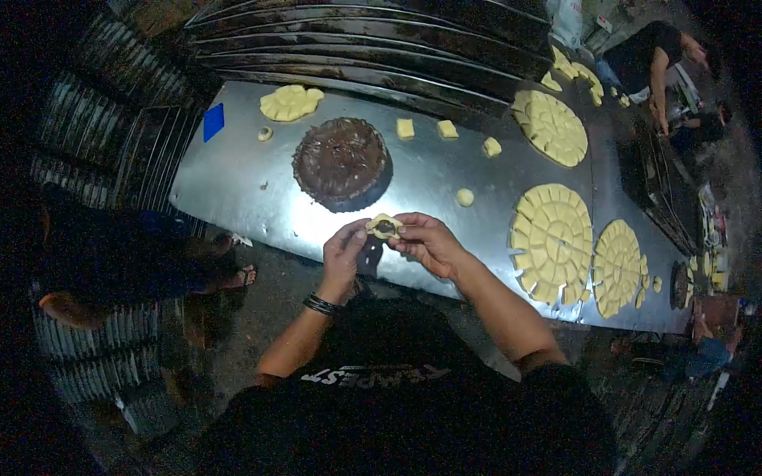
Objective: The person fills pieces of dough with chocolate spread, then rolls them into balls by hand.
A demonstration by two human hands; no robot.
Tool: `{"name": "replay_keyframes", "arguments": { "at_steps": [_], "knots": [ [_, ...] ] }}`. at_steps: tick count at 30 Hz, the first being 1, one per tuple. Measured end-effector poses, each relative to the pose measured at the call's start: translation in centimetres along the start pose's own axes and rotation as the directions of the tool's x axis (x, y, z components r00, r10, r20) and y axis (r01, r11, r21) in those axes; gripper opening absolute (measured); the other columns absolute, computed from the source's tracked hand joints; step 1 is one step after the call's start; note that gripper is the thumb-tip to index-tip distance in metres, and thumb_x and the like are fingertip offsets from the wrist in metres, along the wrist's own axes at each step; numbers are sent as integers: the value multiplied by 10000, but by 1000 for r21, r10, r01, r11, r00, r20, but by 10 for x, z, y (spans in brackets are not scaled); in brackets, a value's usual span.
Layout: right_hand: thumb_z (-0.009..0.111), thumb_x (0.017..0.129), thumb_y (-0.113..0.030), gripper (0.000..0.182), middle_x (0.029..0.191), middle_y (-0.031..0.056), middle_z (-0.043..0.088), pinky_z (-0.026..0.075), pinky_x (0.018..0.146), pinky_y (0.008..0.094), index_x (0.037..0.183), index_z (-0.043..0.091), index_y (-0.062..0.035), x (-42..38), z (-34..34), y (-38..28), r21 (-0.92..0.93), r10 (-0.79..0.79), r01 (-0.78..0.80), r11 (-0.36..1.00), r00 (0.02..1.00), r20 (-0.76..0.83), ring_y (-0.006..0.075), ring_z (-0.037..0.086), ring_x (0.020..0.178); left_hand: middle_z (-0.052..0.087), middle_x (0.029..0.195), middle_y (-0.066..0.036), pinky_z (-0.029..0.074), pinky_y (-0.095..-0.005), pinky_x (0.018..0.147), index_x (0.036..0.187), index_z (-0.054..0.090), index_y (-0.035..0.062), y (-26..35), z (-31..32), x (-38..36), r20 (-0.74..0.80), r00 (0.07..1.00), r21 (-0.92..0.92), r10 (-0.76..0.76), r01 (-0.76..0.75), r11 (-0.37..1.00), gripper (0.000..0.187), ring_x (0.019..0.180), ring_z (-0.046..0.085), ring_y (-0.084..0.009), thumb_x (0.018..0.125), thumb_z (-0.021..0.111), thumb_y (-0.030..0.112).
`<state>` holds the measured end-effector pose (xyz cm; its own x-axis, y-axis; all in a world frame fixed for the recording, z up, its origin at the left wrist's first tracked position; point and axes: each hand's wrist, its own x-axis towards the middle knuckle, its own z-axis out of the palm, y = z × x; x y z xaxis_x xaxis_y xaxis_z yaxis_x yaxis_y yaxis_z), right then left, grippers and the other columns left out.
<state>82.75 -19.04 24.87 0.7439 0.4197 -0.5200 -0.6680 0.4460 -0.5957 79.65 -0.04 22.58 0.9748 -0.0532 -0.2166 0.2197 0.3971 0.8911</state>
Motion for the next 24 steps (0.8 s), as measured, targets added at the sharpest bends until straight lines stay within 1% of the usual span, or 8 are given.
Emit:
{"name": "replay_keyframes", "arguments": {
  "at_steps": [8,11,12,15,18,21,22,24],
  "knots": [
    [577,835,33,221,950,127,628,558,656,239,1054,554,22,5,18,20,-5,-87,86,996,995,-47,184,652,782,620,969,-93,494,-213,633,1056,566,13,9,-15,9,89,992,7,-90,89,996,188,785,596,-125,890,571,103],
    [570,833,41,211,940,129,627,553,662,236,1043,550,24,0,11,25,2,-114,115,993,993,-35,187,651,792,603,992,-100,478,-205,601,1053,546,7,9,-15,13,161,945,-415,-286,328,849,175,801,585,-128,888,550,67],
    [568,835,35,205,947,142,620,549,690,242,1038,540,34,-2,10,26,42,-130,132,990,991,-32,192,648,803,579,1043,-118,465,-202,595,1085,516,-2,1,-20,16,289,922,-573,-257,382,725,200,837,577,-139,889,512,37],
    [550,838,35,197,960,176,600,541,766,260,1030,514,65,-16,3,28,188,-133,143,972,989,-67,214,640,821,587,1047,-122,457,-206,605,1038,555,24,1,-8,13,349,908,-667,-231,413,620,153,848,567,-140,892,508,16],
    [474,850,53,264,1007,185,588,560,745,298,1113,487,76,-32,-17,19,349,13,54,936,983,-186,239,647,814,589,1052,-124,466,-215,638,1119,542,15,-20,11,4,249,923,-521,-293,383,763,223,865,568,-143,911,511,90],
    [495,833,63,209,1006,225,583,550,792,289,1033,524,116,-50,-34,4,-13,-117,117,993,960,-253,261,643,861,574,1069,-111,482,-246,712,1176,535,1,-25,35,-6,294,945,-194,-146,208,959,323,931,564,-157,929,505,206],
    [525,826,36,229,1021,206,601,549,738,287,1048,561,80,-48,-41,1,-428,-221,110,897,951,-219,256,655,858,565,1081,-110,487,-259,740,1190,533,-6,-25,44,-11,342,935,-101,-90,132,986,361,953,563,-165,932,503,244],
    [546,819,14,239,1021,187,611,545,711,292,1054,583,38,-54,-52,-3,-811,-581,423,405,803,128,251,659,830,523,1145,-121,500,-243,712,1213,521,-6,-20,63,-16,349,923,216,164,-250,944,454,976,558,-170,926,482,344]
  ]
}}
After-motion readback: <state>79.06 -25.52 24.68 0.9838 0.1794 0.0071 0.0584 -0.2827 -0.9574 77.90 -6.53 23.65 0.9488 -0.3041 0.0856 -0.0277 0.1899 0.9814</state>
